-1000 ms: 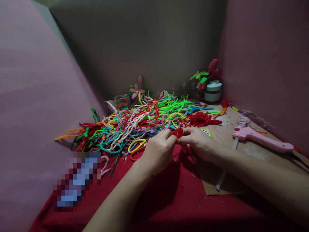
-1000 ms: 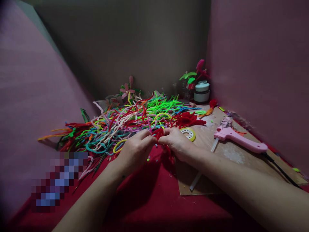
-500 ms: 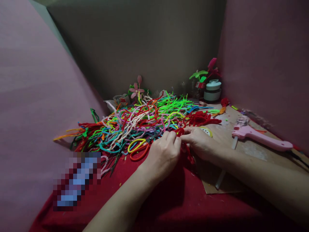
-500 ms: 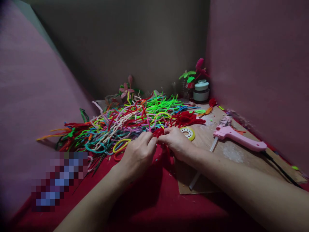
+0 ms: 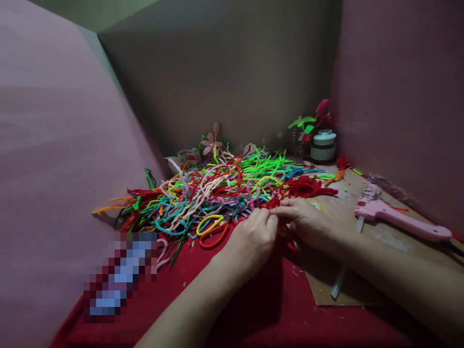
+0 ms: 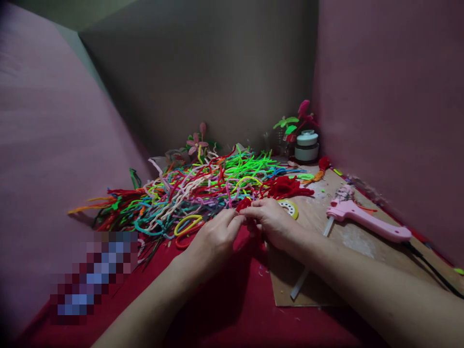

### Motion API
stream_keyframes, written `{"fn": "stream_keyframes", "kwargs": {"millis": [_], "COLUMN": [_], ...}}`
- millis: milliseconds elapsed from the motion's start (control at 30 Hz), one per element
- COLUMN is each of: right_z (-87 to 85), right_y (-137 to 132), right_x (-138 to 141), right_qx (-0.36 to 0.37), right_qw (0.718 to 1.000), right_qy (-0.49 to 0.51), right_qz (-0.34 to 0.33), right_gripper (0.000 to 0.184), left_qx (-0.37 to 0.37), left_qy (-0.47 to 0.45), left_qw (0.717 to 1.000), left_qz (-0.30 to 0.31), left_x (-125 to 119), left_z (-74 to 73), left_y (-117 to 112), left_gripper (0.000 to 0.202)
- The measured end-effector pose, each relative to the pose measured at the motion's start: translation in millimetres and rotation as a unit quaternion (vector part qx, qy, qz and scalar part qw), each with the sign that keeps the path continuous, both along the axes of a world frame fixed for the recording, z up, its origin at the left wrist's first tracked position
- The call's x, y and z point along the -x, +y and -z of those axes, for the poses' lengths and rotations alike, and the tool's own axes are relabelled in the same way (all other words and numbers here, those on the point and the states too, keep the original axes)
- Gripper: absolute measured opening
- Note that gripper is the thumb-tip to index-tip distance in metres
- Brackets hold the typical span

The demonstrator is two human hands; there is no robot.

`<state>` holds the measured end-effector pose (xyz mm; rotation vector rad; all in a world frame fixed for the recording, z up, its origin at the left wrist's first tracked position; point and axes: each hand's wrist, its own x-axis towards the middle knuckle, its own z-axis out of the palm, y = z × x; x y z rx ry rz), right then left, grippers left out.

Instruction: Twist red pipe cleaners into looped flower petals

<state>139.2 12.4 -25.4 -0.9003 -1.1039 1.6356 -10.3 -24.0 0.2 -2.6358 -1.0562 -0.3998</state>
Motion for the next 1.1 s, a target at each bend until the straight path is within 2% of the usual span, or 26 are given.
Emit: {"fn": "stream_keyframes", "kwargs": {"millis": [167,333,467,533,567,633,700,767,833,900,933,1033,1100], "right_z": [-0.5,-2.6,-2.2,-1.5,-1.2,-1.1,-2.0,-4.1,-6.5,-8.2,-8.6,-8.9,-9.3], "right_y": [-3,-6,-5,-3,-3,-2,-2,-3,-5,-6,-7,-7,-8], "right_x": [2,8,8,7,6,5,4,5,5,6,7,7,6], "right_qx": [0.013,0.006,0.024,0.024,0.018,0.001,-0.007,0.003,0.014,0.017,0.016,0.007,0.007], "right_qw": [0.998,0.996,0.997,0.998,0.999,1.0,1.0,1.0,1.0,1.0,1.0,1.0,1.0], "right_qy": [0.018,0.079,0.071,0.049,0.037,0.023,0.021,0.018,0.01,0.002,0.001,0.009,0.012], "right_qz": [-0.051,-0.035,-0.033,-0.021,-0.014,-0.011,-0.015,-0.014,-0.012,-0.014,-0.016,-0.021,-0.026], "right_gripper": [0.009,0.011,0.019,0.022,0.022,0.022,0.023,0.023,0.022,0.021,0.019,0.013,0.009], "left_qx": [-0.017,-0.04,-0.015,0.048,0.107,0.268,0.408,0.468,0.471,0.44,0.402,0.239,0.191], "left_qy": [-0.047,-0.082,-0.208,-0.32,-0.373,-0.445,-0.477,-0.5,-0.524,-0.531,-0.527,-0.472,-0.432], "left_qw": [0.999,0.996,0.978,0.946,0.92,0.848,0.77,0.721,0.704,0.719,0.745,0.846,0.88], "left_qz": [-0.006,0.009,0.017,-0.029,-0.058,-0.103,-0.113,-0.104,-0.092,-0.081,-0.076,-0.065,-0.055], "left_x": [-2,-3,-3,-2,-1,0,2,2,1,-2,-3,-6,-6], "left_z": [-3.0,0.7,8.0,6.8,4.3,-3.1,-10.5,-14.1,-12.6,-7.7,-5.0,0.2,0.8], "left_y": [0,-1,5,9,12,15,17,18,17,16,15,13,13], "left_gripper": [0.016,0.032,0.043,0.044,0.042,0.034,0.029,0.028,0.026,0.021,0.018,0.014,0.011]}}
